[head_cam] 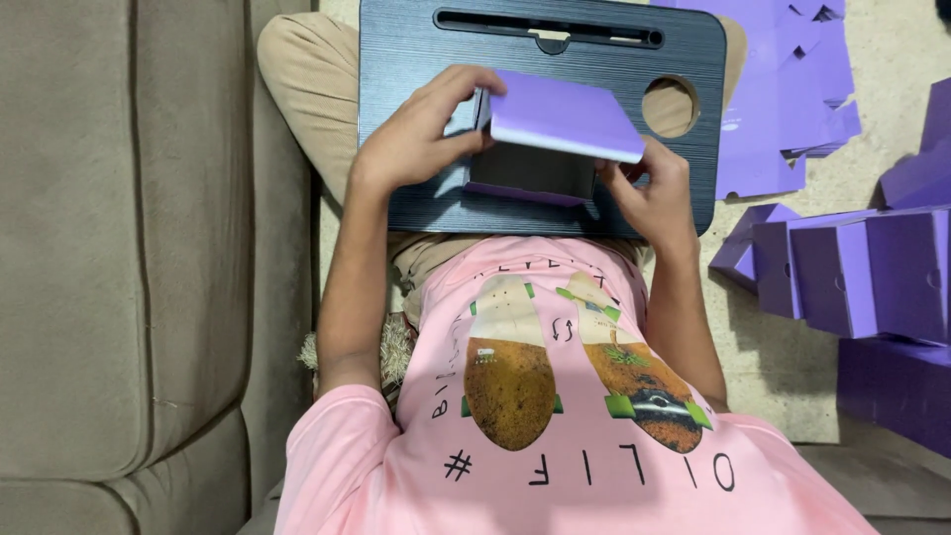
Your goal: The person assembles purple cardboard boxes by folding and tucking flaps on a small lap tray. They handle flat die-cut sheets, fold them into box shapes, and place completed boxes aside. The process is repeated with multiple sheets.
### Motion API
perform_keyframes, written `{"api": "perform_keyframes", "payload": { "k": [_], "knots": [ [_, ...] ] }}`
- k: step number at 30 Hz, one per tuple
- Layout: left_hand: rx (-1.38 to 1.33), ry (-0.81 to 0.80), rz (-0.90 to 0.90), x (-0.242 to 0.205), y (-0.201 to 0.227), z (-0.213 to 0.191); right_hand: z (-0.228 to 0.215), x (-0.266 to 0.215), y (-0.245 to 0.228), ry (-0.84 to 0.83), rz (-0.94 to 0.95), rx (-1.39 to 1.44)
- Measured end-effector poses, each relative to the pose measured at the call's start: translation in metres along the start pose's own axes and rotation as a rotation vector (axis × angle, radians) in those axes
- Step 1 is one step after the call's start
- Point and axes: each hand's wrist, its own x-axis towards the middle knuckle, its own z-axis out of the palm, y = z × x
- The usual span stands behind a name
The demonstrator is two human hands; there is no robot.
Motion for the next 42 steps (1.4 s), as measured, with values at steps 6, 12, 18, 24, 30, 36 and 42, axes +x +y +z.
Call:
{"api": "perform_keyframes", "payload": {
  "k": [6,12,18,24,30,36,42],
  "knots": [
    [0.208,-0.193,-0.071,-0.010,0.001,-0.008,-0.019,-0.006,0.016,-0.244,0.131,0.016],
    [0.266,-0.186,0.029,-0.012,0.019,-0.011,-0.033,-0.011,-0.009,-0.161,-0.032,0.279],
    [0.306,-0.153,0.132,-0.007,0.011,-0.002,-0.025,-0.003,-0.041,-0.090,-0.234,0.231],
    [0.425,-0.159,0.052,-0.007,-0.005,0.010,-0.010,-0.013,-0.027,-0.085,-0.315,0.024],
    [0.500,-0.153,0.052,-0.002,-0.008,0.019,0.010,-0.025,-0.007,0.039,-0.403,-0.021],
    [0.535,-0.149,0.092,0.001,-0.014,0.022,0.017,-0.027,-0.003,0.066,-0.378,0.088],
    [0.583,-0.143,0.052,0.002,-0.021,0.027,0.015,-0.028,-0.002,0.004,-0.280,0.126]
  ]
}}
